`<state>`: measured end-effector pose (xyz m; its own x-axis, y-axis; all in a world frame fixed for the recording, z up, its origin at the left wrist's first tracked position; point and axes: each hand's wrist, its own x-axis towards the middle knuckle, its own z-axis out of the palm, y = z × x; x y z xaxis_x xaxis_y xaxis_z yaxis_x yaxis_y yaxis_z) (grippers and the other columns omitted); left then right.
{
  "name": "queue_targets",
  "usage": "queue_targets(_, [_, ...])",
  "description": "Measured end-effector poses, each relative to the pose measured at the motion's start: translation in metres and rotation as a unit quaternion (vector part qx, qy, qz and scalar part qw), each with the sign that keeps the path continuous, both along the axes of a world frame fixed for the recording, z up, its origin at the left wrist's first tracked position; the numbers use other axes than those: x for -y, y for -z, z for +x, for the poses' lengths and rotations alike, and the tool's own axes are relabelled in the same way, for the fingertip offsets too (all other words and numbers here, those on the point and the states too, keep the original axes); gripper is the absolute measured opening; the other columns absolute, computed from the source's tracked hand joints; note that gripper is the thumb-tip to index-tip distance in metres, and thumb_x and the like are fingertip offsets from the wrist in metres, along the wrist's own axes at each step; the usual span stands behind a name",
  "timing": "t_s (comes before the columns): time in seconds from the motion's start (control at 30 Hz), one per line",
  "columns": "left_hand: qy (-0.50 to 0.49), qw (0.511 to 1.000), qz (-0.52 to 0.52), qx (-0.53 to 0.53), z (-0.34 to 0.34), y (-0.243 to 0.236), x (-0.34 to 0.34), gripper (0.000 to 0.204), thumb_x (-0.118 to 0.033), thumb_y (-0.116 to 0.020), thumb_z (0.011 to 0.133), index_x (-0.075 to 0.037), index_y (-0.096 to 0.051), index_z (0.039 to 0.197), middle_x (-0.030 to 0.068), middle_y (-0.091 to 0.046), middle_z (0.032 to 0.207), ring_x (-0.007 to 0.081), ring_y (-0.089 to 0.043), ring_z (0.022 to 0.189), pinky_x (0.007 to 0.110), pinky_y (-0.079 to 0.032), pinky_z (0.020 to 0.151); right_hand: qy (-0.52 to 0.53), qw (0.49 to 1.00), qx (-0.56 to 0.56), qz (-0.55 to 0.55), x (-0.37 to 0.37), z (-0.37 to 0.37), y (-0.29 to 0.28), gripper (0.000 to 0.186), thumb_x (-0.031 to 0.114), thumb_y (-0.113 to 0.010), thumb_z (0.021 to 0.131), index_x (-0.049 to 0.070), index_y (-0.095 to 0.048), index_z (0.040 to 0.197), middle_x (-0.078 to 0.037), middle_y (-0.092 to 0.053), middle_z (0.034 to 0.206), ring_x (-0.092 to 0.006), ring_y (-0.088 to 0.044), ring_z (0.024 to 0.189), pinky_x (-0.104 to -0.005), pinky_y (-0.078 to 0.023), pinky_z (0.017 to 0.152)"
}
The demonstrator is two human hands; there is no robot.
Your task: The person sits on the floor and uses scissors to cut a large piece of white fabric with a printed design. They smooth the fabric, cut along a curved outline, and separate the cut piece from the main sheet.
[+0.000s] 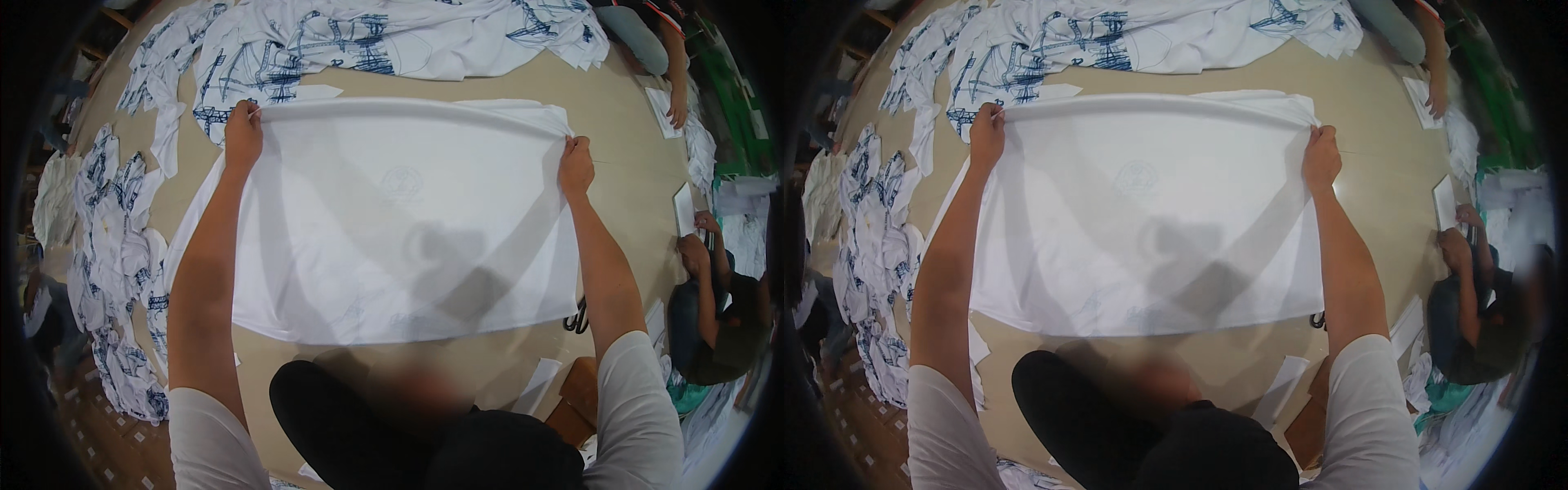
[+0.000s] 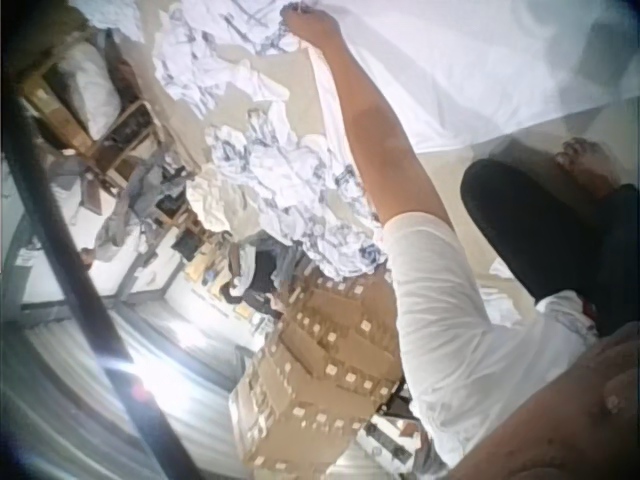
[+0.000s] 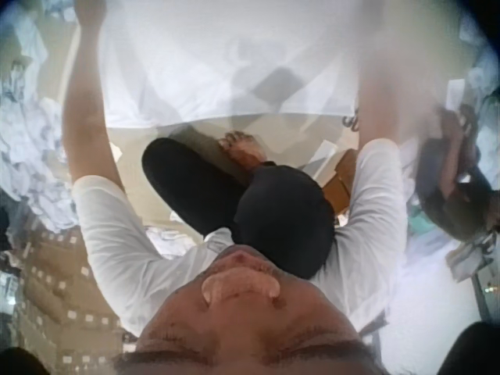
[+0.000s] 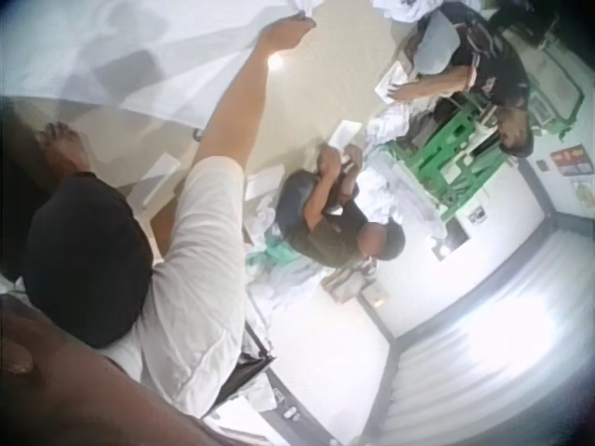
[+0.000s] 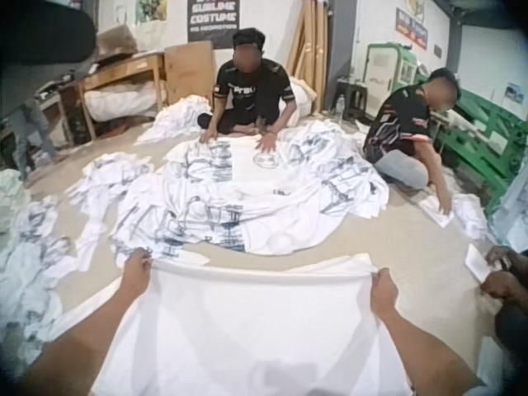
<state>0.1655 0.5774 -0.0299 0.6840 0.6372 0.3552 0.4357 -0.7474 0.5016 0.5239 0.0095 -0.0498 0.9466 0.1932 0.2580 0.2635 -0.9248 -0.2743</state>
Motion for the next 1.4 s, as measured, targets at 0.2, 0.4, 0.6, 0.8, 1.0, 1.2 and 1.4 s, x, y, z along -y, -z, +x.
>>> queue_targets(0.2, [0.031,0.999,-0.022,0.038,-0.060,0.002,0.090,0.050,-0.011,-0.066,0.099,0.005,-0.048,0.144,0.0252,-0.056,0.141,0.0423,-0.057,0.129,0.046,-0.045,0.108,0.037,0.998,0.023,0.047,0.044,-0.021,-0.003,0.051,0.039,-0.062,0.103,0.000,-0.055,0.137,-0.018,-0.069,0.119,-0.0367,-0.067,0.110,-0.0478,-0.053,0.095])
queue_targets(0.4, [-0.292,0.941,0.093,-0.142,-0.263,0.006,0.174,0.064,-0.034,-0.073,0.096,0.007,-0.050,0.140,0.0299,-0.052,0.140,0.0483,-0.047,0.132,0.058,-0.036,0.112,0.000,0.994,-0.093,0.051,0.116,-0.113,-0.010,0.038,0.027,-0.068,0.101,-0.003,-0.065,0.124,-0.016,-0.070,0.107,-0.0275,-0.067,0.091,-0.0406,-0.055,0.083])
queue_targets(0.6, [-0.367,0.909,0.006,-0.199,-0.340,0.021,0.175,0.037,-0.032,-0.066,0.102,-0.006,-0.061,0.127,0.0240,-0.057,0.125,0.0402,-0.062,0.105,0.053,-0.051,0.088,-0.024,0.987,-0.120,0.108,0.142,-0.110,-0.006,0.020,0.016,-0.068,0.100,-0.002,-0.066,0.107,-0.011,-0.071,0.090,-0.0235,-0.066,0.075,-0.0375,-0.054,0.074])
queue_targets(0.8, [-0.359,0.931,-0.048,0.040,-0.350,-0.002,0.178,0.022,-0.020,-0.058,0.108,-0.003,-0.058,0.122,0.0151,-0.057,0.118,0.0254,-0.063,0.093,0.040,-0.055,0.079,-0.029,0.985,-0.075,0.155,0.130,-0.121,-0.004,0.018,0.016,-0.065,0.102,-0.001,-0.061,0.107,-0.014,-0.071,0.092,-0.0267,-0.069,0.081,-0.0396,-0.054,0.075])
queue_targets(1.0, [-0.423,0.873,-0.166,0.177,-0.407,0.011,0.185,0.020,-0.018,-0.057,0.109,0.000,-0.053,0.117,0.0095,-0.055,0.116,0.0179,-0.061,0.095,0.035,-0.057,0.080,-0.045,0.993,-0.054,0.093,0.119,-0.131,-0.001,0.020,0.018,-0.064,0.103,0.002,-0.058,0.113,-0.017,-0.070,0.099,-0.0333,-0.069,0.083,-0.0434,-0.054,0.076])
queue_targets(1.2, [-0.423,0.866,-0.231,0.133,-0.405,0.034,0.195,0.031,-0.015,-0.064,0.102,0.004,-0.053,0.124,0.0166,-0.057,0.124,0.0293,-0.059,0.113,0.040,-0.050,0.095,-0.049,0.993,-0.047,0.101,0.124,-0.138,-0.002,0.022,0.019,-0.064,0.103,0.003,-0.058,0.116,-0.017,-0.070,0.099,-0.0331,-0.069,0.083,-0.0449,-0.054,0.078])
queue_targets(1.4, [-0.243,0.968,0.062,-0.030,-0.330,0.010,0.166,0.054,-0.018,-0.073,0.095,0.009,-0.053,0.137,0.0278,-0.058,0.136,0.0452,-0.050,0.130,0.050,-0.037,0.114,-0.019,0.994,-0.052,0.096,0.119,-0.134,-0.005,0.034,0.027,-0.071,0.099,0.001,-0.063,0.119,-0.018,-0.070,0.094,-0.0299,-0.067,0.082,-0.0433,-0.054,0.078])
